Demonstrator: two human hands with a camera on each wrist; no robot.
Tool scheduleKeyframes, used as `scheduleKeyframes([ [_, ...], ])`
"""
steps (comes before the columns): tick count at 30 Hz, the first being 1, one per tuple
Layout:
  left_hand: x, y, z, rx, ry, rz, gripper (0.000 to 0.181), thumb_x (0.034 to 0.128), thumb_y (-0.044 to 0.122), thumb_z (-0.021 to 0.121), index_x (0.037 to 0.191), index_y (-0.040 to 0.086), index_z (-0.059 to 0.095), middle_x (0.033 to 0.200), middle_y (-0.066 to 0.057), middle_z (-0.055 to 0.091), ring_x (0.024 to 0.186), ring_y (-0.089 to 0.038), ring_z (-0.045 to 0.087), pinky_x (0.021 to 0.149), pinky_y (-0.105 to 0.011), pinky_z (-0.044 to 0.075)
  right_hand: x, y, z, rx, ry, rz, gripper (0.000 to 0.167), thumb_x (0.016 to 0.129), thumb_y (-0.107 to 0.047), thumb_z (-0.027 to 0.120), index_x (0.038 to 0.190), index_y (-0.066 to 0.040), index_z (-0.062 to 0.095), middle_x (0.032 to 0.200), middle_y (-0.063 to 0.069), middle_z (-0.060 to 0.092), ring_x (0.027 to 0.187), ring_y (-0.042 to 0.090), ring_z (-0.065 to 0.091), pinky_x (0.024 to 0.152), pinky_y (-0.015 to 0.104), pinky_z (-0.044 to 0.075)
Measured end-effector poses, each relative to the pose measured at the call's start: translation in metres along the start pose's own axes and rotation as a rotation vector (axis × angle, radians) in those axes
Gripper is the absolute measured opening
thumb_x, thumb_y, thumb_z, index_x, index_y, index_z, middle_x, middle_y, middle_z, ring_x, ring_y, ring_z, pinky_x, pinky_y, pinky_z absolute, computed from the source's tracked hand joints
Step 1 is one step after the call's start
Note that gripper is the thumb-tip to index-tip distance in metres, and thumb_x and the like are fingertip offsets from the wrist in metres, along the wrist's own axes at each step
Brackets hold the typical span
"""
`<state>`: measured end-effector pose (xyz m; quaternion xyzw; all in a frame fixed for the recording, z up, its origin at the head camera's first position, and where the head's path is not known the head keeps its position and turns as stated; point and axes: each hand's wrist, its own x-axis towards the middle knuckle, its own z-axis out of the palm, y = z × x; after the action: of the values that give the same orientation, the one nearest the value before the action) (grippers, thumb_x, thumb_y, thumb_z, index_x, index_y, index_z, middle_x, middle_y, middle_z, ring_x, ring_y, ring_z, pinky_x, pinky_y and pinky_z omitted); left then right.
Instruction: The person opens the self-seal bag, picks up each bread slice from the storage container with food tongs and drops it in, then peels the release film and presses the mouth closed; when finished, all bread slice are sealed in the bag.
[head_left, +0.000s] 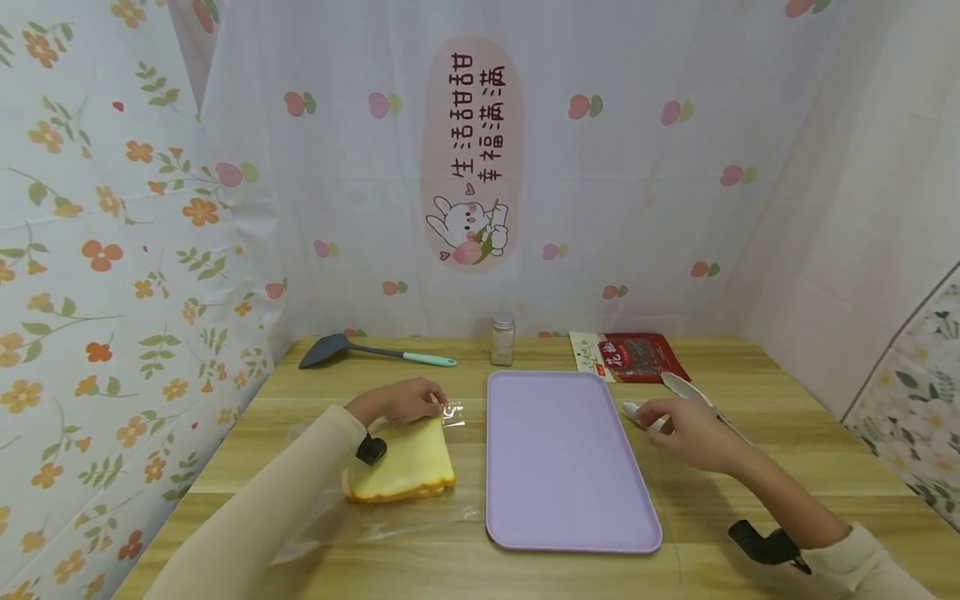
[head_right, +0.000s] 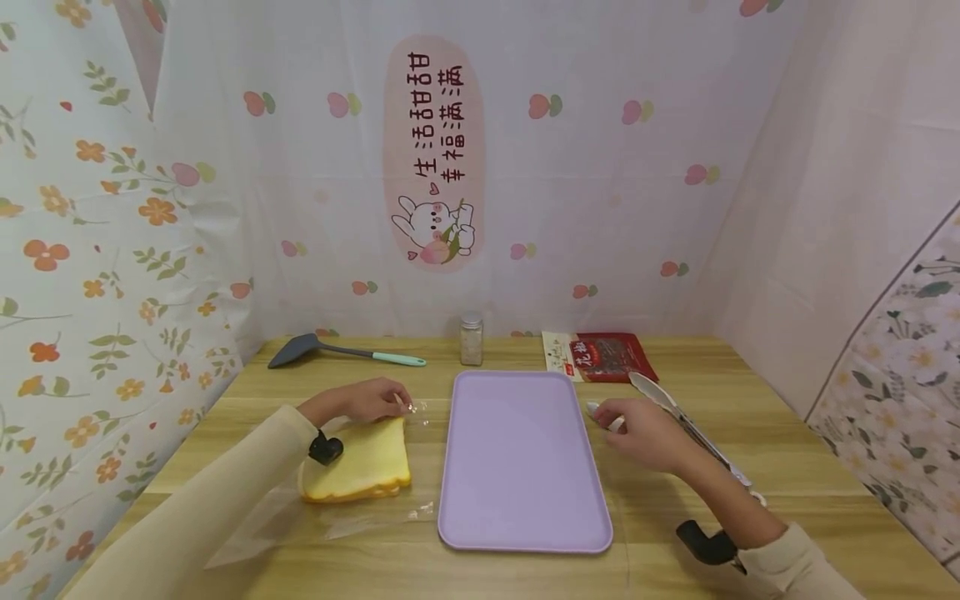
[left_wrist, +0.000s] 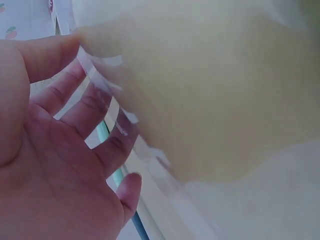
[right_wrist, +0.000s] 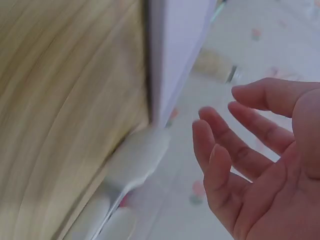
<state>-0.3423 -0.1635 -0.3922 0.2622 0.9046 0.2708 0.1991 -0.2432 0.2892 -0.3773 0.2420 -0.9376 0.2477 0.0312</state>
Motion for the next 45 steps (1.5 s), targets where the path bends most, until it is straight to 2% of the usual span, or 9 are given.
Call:
scheduleKeyframes([
  [6, 0.002, -0.004, -0.002, -0.081, -0.007, 0.053, 0.015, 0.0997, 0.005, 0.057, 0.113, -0.001, 0.058, 0.093, -0.008, 0.069, 0.079, -0.013, 0.059, 0.071, -0.027, 0.045, 0.008, -0.034, 0.017, 0.170, -0.073, -0.031, 0.019, 0.090, -0.009, 0.070, 0.107, 0.000, 0.069, 0.091, -0.002, 0.068, 0.075, 0.012, 0.060, 0.064, 0.025, 0.052],
  [10, 0.001, -0.006, -0.003, -0.136, 0.003, 0.078, 0.008, 0.0983, -0.002, 0.056, 0.106, -0.001, 0.056, 0.082, -0.006, 0.067, 0.069, -0.012, 0.053, 0.065, -0.025, 0.041, 0.015, -0.060, 0.036, 0.369, -0.177, -0.008, 0.022, 0.092, -0.010, 0.068, 0.110, 0.003, 0.066, 0.091, 0.004, 0.068, 0.073, 0.014, 0.060, 0.056, 0.023, 0.049],
  [16, 0.002, -0.009, -0.004, -0.098, 0.021, 0.114, 0.013, 0.0951, -0.008, 0.053, 0.090, 0.001, 0.062, 0.083, -0.004, 0.067, 0.069, -0.011, 0.053, 0.064, -0.025, 0.042, 0.022, -0.117, 0.071, 0.704, -0.343, 0.100, 0.036, 0.089, -0.003, 0.056, 0.124, 0.005, 0.056, 0.089, 0.011, 0.073, 0.063, 0.014, 0.062, 0.042, 0.021, 0.040],
  [20, 0.002, -0.008, -0.004, -0.047, -0.003, 0.133, 0.014, 0.0942, -0.007, 0.054, 0.089, 0.001, 0.065, 0.078, -0.001, 0.065, 0.064, -0.009, 0.050, 0.062, -0.023, 0.042, 0.024, -0.150, 0.099, 0.842, -0.418, 0.182, 0.046, 0.086, -0.003, 0.057, 0.130, 0.003, 0.050, 0.087, 0.011, 0.074, 0.057, 0.011, 0.062, 0.042, 0.020, 0.040],
  [25, 0.001, -0.006, -0.002, -0.008, -0.008, 0.137, 0.015, 0.0938, -0.006, 0.054, 0.089, -0.001, 0.068, 0.077, 0.001, 0.062, 0.064, -0.008, 0.047, 0.063, -0.022, 0.041, 0.026, -0.173, 0.125, 0.977, -0.507, 0.255, 0.058, 0.084, -0.006, 0.059, 0.137, 0.004, 0.039, 0.088, 0.014, 0.074, 0.053, 0.009, 0.063, 0.042, 0.018, 0.042],
  [28, -0.001, -0.005, -0.003, -0.015, -0.003, 0.121, 0.015, 0.0936, -0.006, 0.054, 0.089, -0.002, 0.068, 0.078, 0.000, 0.063, 0.064, -0.008, 0.047, 0.063, -0.022, 0.041, 0.029, -0.180, 0.134, 1.029, -0.547, 0.301, 0.059, 0.085, -0.008, 0.060, 0.138, 0.004, 0.036, 0.089, 0.016, 0.074, 0.053, 0.009, 0.063, 0.043, 0.017, 0.043],
  [32, -0.002, -0.004, -0.004, -0.021, -0.015, 0.114, 0.015, 0.0928, -0.005, 0.055, 0.090, -0.002, 0.069, 0.080, 0.000, 0.064, 0.068, -0.008, 0.049, 0.066, -0.022, 0.042, 0.033, -0.188, 0.142, 1.035, -0.535, 0.350, 0.053, 0.086, -0.009, 0.060, 0.133, 0.003, 0.038, 0.088, 0.016, 0.074, 0.053, 0.010, 0.062, 0.045, 0.017, 0.045],
  [40, -0.001, -0.008, -0.006, 0.008, -0.011, 0.136, 0.014, 0.0924, -0.005, 0.056, 0.090, -0.002, 0.070, 0.084, 0.001, 0.066, 0.073, -0.007, 0.050, 0.072, -0.022, 0.043, 0.037, -0.199, 0.151, 1.065, -0.602, 0.343, 0.045, 0.088, -0.011, 0.058, 0.129, 0.000, 0.043, 0.092, 0.016, 0.074, 0.060, 0.010, 0.065, 0.050, 0.019, 0.048],
  [45, -0.002, -0.008, -0.007, -0.018, -0.004, 0.151, 0.014, 0.0910, -0.006, 0.057, 0.090, -0.003, 0.071, 0.084, -0.001, 0.068, 0.073, -0.007, 0.051, 0.073, -0.022, 0.045, 0.034, -0.205, 0.161, 1.103, -0.492, 0.348, 0.035, 0.087, -0.007, 0.055, 0.120, -0.002, 0.049, 0.089, 0.015, 0.074, 0.064, 0.013, 0.066, 0.052, 0.021, 0.049],
])
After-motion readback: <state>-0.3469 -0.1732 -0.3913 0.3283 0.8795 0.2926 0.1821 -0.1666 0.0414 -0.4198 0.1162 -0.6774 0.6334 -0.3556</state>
